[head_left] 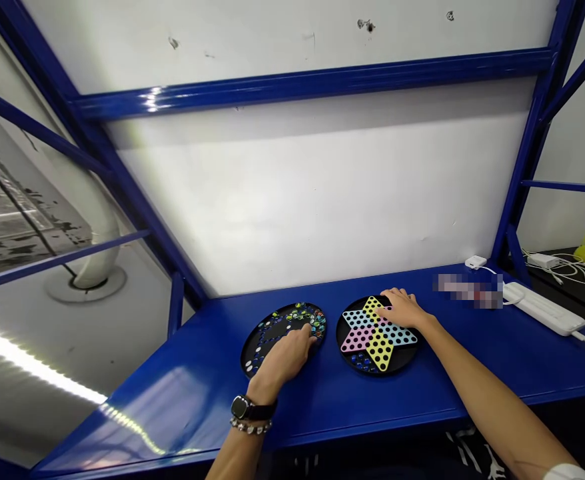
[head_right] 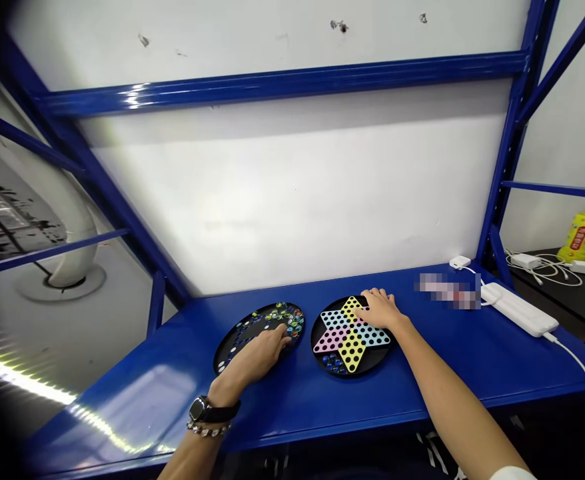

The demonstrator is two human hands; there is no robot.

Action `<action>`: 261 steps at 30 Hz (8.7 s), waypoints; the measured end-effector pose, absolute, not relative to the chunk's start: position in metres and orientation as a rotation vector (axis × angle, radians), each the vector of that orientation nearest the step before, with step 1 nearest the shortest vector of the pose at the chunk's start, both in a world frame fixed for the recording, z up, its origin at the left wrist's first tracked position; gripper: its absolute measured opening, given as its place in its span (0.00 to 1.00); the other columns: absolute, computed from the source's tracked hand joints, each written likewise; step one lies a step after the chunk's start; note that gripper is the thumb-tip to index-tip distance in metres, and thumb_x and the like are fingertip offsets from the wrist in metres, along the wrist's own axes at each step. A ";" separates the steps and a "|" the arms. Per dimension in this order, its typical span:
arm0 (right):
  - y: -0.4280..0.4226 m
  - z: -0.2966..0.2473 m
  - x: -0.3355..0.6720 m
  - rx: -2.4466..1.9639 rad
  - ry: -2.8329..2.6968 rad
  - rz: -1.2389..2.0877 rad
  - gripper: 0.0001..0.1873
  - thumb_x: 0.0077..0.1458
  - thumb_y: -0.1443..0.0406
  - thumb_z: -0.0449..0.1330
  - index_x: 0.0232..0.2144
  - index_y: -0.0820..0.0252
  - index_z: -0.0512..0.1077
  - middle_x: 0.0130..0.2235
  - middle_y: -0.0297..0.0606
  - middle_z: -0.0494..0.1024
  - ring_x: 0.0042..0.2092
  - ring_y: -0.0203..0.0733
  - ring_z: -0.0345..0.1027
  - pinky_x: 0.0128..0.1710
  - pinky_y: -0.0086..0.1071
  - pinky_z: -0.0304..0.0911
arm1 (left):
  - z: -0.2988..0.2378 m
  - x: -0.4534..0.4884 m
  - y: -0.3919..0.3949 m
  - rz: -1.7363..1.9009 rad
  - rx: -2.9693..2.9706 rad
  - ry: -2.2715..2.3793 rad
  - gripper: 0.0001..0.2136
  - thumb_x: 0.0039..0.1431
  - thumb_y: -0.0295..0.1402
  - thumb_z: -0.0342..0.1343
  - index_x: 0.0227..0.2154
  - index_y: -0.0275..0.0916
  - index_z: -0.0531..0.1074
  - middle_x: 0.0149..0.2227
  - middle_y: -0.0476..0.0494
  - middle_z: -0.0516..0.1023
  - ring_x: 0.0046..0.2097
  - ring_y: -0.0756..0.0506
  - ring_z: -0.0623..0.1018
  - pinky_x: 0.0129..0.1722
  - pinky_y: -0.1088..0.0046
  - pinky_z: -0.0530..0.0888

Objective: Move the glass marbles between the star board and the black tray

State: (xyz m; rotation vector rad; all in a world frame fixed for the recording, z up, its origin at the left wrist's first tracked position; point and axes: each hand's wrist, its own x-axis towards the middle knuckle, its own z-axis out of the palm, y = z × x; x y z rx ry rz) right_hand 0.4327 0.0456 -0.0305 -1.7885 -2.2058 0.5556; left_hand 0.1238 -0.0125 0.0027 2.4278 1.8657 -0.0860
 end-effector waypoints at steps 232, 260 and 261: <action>0.041 -0.024 0.429 -1.811 -2.211 0.551 0.34 0.59 0.45 0.48 0.61 0.54 0.59 0.61 0.45 0.62 0.62 0.55 0.51 0.58 0.47 0.48 | 0.010 0.229 0.087 0.138 2.519 1.524 0.11 0.61 0.41 0.54 0.37 0.39 0.75 0.40 0.39 0.81 0.42 0.41 0.79 0.38 0.70 0.72; 0.041 -0.026 0.431 -1.808 -2.208 0.587 0.34 0.59 0.46 0.47 0.62 0.53 0.58 0.63 0.44 0.61 0.63 0.56 0.49 0.59 0.48 0.47 | 0.013 0.017 0.063 -0.048 2.164 1.957 0.11 0.48 0.32 0.54 0.36 0.43 0.74 0.40 0.46 0.81 0.41 0.44 0.79 0.39 0.73 0.73; 0.041 -0.027 0.431 -1.807 -2.211 0.592 0.34 0.59 0.46 0.47 0.62 0.53 0.58 0.63 0.44 0.61 0.63 0.56 0.49 0.59 0.49 0.47 | 0.015 0.021 0.063 -0.038 2.169 1.963 0.10 0.50 0.33 0.53 0.37 0.43 0.74 0.39 0.46 0.81 0.40 0.44 0.79 0.37 0.73 0.73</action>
